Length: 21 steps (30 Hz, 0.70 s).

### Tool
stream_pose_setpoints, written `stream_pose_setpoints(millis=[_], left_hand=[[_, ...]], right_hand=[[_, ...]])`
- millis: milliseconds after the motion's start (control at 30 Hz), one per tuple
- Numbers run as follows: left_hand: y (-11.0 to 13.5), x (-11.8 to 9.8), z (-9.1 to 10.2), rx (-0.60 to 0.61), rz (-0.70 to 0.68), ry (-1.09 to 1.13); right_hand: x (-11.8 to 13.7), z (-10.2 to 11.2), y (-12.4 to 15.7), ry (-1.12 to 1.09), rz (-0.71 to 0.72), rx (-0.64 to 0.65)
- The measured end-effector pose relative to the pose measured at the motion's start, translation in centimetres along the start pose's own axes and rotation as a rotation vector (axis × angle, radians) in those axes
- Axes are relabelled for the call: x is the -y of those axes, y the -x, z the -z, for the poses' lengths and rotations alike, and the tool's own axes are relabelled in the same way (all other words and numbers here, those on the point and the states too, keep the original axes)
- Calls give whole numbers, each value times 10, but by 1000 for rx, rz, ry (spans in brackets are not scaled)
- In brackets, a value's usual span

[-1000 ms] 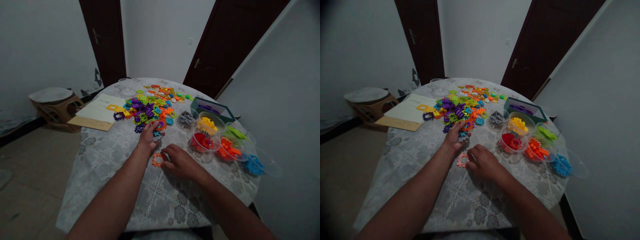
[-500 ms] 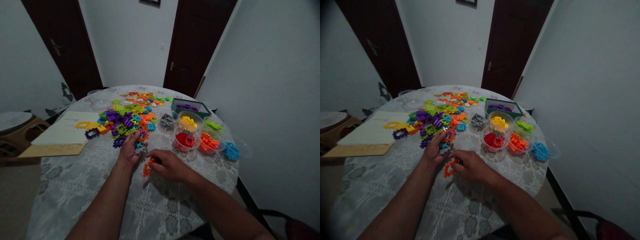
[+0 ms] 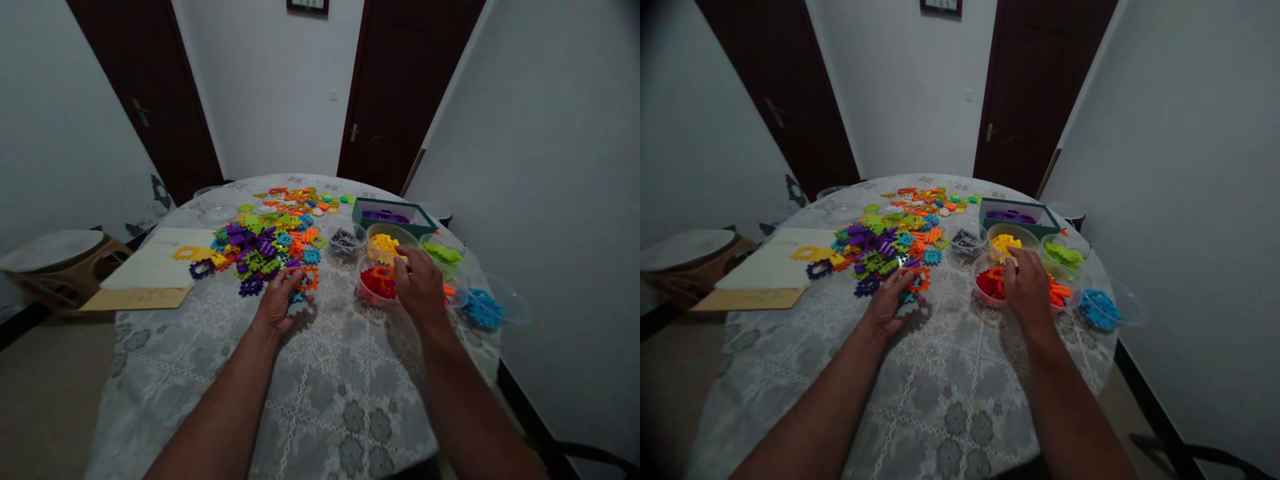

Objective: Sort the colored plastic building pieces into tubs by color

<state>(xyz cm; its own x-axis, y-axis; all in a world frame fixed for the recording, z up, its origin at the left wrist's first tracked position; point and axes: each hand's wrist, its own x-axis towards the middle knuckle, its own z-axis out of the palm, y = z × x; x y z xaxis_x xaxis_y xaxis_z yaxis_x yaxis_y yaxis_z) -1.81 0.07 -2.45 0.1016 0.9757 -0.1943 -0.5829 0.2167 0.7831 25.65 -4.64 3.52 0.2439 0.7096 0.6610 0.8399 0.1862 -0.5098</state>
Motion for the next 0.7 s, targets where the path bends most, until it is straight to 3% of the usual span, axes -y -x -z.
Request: stream_pose_setpoints(millis=[67, 200, 367, 533, 700], left_hand=[[3, 2, -2, 38, 13, -31], [9, 7, -8, 126, 59, -86], [15, 10, -13, 206, 120, -169], [13, 9, -12, 191, 128, -139], [12, 6, -10, 136, 146, -68]], right_hand=[[10, -8, 9, -46, 61, 3], [38, -28, 32, -191, 181, 214], [57, -45, 49, -292, 197, 400], [56, -39, 43, -327, 135, 331], [32, -17, 21, -180, 83, 80]])
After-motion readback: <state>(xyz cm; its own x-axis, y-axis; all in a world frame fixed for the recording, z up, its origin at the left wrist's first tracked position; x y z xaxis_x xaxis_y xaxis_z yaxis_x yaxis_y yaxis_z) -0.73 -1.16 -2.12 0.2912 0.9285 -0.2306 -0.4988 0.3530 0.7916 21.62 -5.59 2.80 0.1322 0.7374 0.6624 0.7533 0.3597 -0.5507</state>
